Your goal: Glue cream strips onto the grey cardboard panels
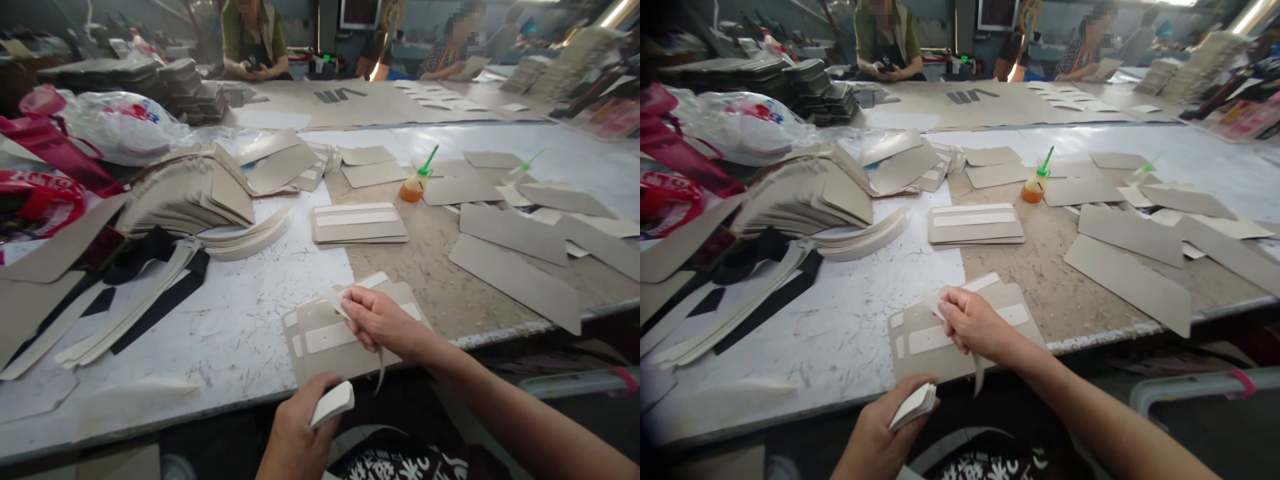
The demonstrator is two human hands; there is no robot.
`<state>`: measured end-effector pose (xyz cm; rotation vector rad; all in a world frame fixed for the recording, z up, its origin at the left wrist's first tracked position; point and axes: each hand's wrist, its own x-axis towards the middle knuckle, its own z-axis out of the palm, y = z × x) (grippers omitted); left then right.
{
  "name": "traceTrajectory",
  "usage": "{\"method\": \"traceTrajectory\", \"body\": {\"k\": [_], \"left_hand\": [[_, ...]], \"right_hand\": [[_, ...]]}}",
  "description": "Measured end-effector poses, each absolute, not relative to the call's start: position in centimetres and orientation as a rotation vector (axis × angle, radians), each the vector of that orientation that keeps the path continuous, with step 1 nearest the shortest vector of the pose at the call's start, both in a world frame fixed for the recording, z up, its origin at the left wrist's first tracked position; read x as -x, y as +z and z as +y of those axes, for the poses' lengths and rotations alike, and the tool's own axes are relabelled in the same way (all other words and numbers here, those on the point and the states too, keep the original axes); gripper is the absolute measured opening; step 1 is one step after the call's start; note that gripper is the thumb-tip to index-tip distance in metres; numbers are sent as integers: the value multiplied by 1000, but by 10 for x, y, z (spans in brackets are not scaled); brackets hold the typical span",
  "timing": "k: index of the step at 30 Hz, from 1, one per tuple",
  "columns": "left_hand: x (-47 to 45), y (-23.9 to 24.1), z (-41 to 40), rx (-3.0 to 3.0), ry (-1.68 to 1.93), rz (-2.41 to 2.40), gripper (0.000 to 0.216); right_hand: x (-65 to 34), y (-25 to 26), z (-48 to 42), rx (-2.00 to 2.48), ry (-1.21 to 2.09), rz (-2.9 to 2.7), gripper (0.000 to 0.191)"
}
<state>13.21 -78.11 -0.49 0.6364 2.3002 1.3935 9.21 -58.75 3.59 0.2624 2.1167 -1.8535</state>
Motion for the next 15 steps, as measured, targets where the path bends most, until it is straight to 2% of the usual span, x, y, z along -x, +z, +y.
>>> {"method": "traceTrajectory", "body": {"k": [4,6,11,15], "left_hand": [[-116,-12,-796,-952,885,2852,42],[-107,-15,-791,-948,714,3059,46],[-92,-36,-772,-1180,722,3231,47],[-95,-50,-769,-1149,689,3263,48]], "right_hand": [[-71,46,-577,101,-924,2651,18],[-61,49,-584,212,-648,2705,17],[-44,46,-604,352,-267,2714,24],[-41,38,-605,358,-144,2736,25]]}}
